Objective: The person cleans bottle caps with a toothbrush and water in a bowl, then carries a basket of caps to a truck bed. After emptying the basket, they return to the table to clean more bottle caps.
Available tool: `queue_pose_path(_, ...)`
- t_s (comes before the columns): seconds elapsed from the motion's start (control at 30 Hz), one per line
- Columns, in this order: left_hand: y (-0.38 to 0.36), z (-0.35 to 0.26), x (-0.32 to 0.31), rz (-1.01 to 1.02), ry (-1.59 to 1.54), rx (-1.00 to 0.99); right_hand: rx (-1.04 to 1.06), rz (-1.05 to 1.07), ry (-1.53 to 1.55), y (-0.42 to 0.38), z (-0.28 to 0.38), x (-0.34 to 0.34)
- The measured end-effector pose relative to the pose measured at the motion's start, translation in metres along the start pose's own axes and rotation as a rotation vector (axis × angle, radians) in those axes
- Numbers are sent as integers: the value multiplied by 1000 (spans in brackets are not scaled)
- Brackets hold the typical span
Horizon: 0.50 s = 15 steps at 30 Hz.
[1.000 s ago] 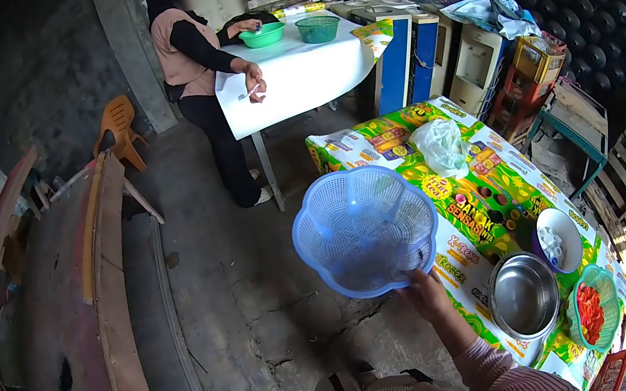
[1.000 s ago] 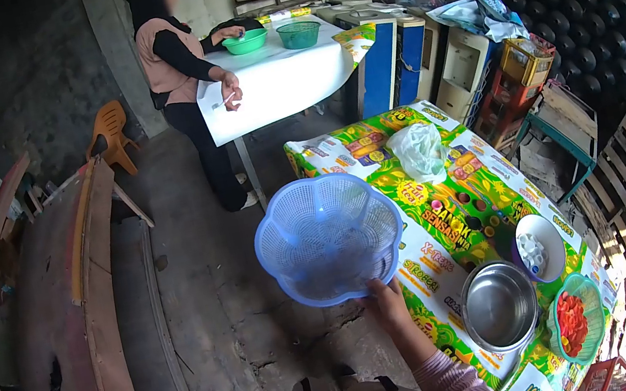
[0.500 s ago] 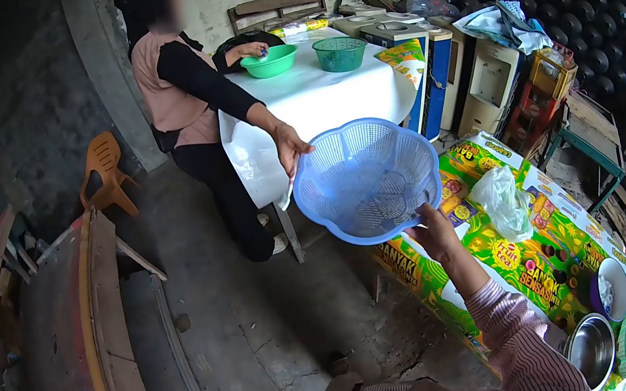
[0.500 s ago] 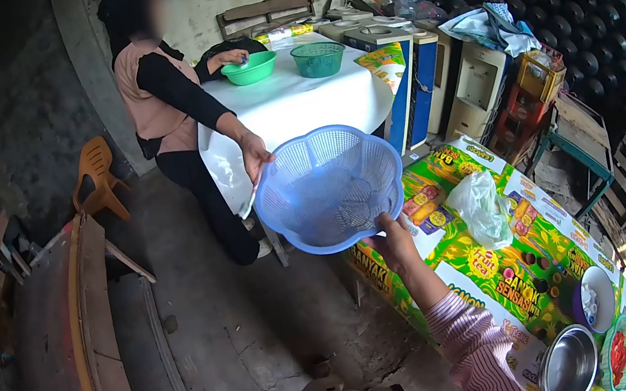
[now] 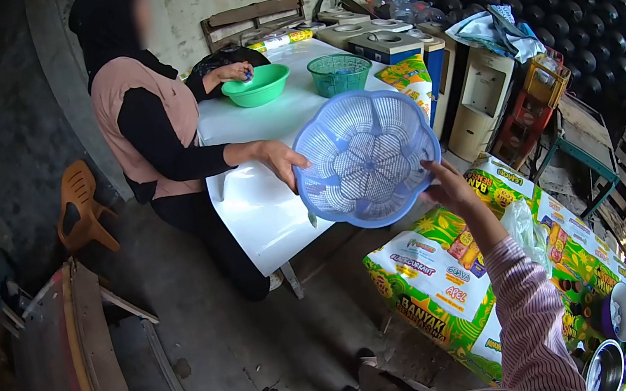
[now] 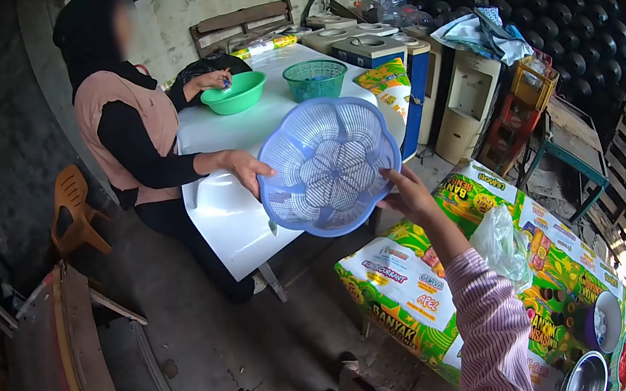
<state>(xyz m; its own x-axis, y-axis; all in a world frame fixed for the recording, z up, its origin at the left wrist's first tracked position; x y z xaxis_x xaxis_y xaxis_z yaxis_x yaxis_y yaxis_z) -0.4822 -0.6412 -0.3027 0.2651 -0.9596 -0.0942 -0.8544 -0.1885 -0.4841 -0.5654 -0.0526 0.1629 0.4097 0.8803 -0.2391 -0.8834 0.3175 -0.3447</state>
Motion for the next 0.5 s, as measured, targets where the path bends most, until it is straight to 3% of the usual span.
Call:
queue_pose_path(0.17,-6,-11,-68,221,164,158,156,-100,-5,68,66,-35)
queue_pose_path(0.23,-13,-15,-79,491,186,105,205,-90,74,84,79,-47)
queue_pose_path(0.27,-9,-10,-78,516,215,121,220,-111,85,80,79,-54)
queue_pose_path(0.33,-6,20,-49,261,80,222,298,-54,146,79,52,-58)
queue_pose_path(0.5,-14,45,-38,446,119,301,32,25,-147,43,-124,-54)
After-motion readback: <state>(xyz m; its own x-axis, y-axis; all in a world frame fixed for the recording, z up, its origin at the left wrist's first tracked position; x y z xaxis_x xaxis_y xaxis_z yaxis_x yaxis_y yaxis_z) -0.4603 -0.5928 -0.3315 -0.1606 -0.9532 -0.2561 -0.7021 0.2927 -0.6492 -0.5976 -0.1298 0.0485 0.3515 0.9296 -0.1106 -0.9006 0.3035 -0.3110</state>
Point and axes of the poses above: each hand's wrist, its own y-axis towards the middle knuckle, its own x-axis out of the back of the hand, z = x × y, the point moved 7 cm from there along y, towards the middle knuckle, and after that the axes turned 15 degrees about -x, right-handed, at the moved point
